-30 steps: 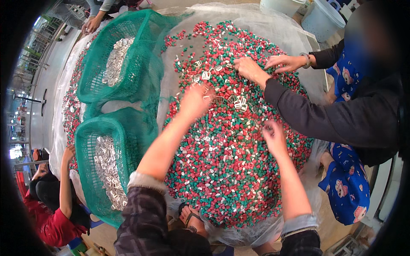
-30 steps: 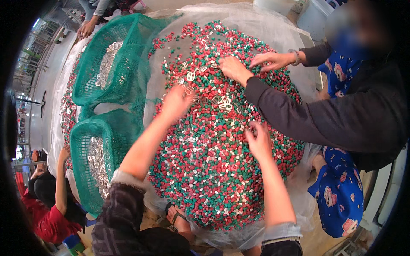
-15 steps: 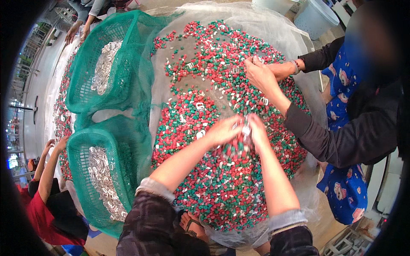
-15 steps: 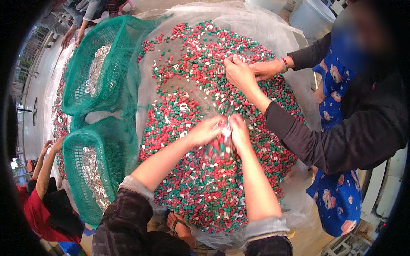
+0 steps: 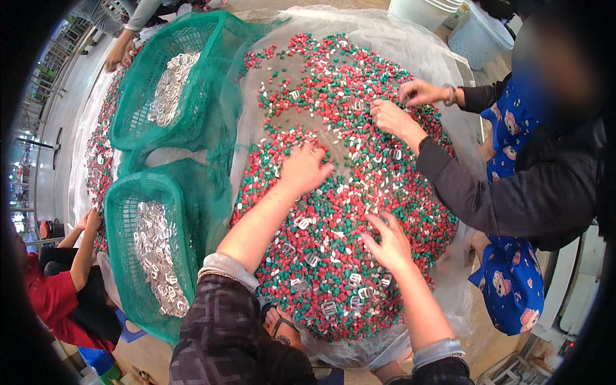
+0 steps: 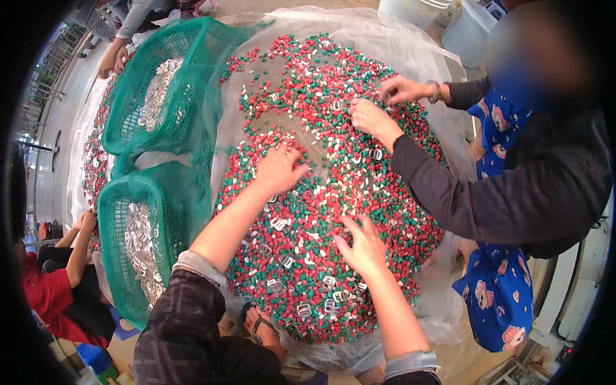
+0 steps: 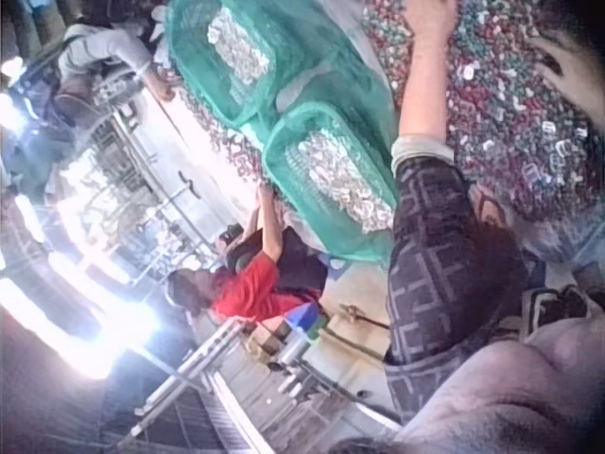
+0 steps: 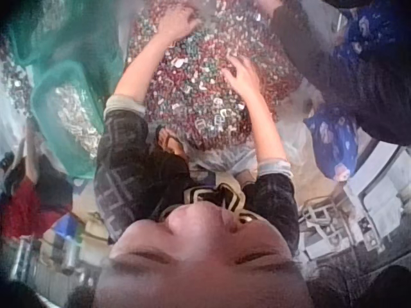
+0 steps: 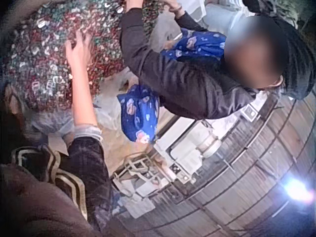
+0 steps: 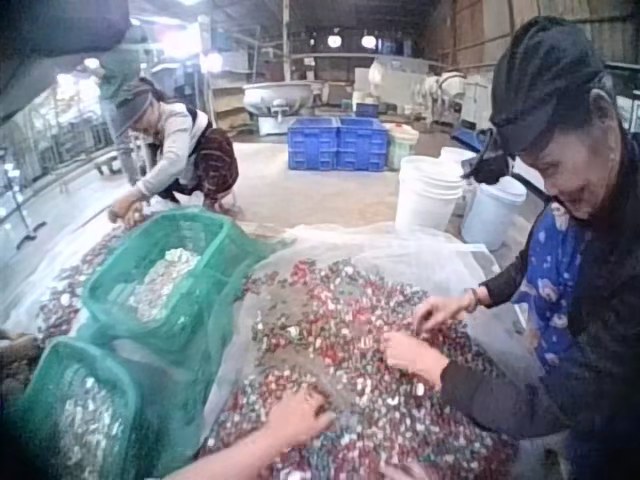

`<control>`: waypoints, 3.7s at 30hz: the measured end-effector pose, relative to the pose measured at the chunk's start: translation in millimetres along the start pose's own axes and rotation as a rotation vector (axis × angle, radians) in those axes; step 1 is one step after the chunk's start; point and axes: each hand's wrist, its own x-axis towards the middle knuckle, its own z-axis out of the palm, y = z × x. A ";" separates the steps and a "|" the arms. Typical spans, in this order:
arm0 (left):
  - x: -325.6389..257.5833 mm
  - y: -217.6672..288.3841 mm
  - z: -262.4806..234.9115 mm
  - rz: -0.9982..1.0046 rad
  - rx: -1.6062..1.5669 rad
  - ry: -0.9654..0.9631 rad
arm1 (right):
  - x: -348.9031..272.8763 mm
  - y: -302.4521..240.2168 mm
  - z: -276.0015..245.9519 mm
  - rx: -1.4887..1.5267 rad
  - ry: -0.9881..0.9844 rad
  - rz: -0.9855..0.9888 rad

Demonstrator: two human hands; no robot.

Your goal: The person sits at a low table and sorts small red and green bottle caps by hand, picking them from a large pile and placing them into green baskets. Other workers are also sorting caps nearby.

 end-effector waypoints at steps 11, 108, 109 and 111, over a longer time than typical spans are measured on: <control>-168.0 98.4 -53.8 0.208 -0.313 -0.445 | -71.9 -5.4 23.1 -0.127 -0.023 -0.234; -174.6 76.5 -64.4 -0.016 -0.823 -0.369 | -114.0 38.2 17.9 1.656 -0.325 0.172; -174.6 88.3 -64.7 0.048 -0.860 -0.389 | -116.7 30.9 15.9 1.864 -0.347 0.219; -173.6 106.4 -67.1 0.194 -0.981 -0.451 | -118.9 18.6 17.7 2.012 -0.433 0.327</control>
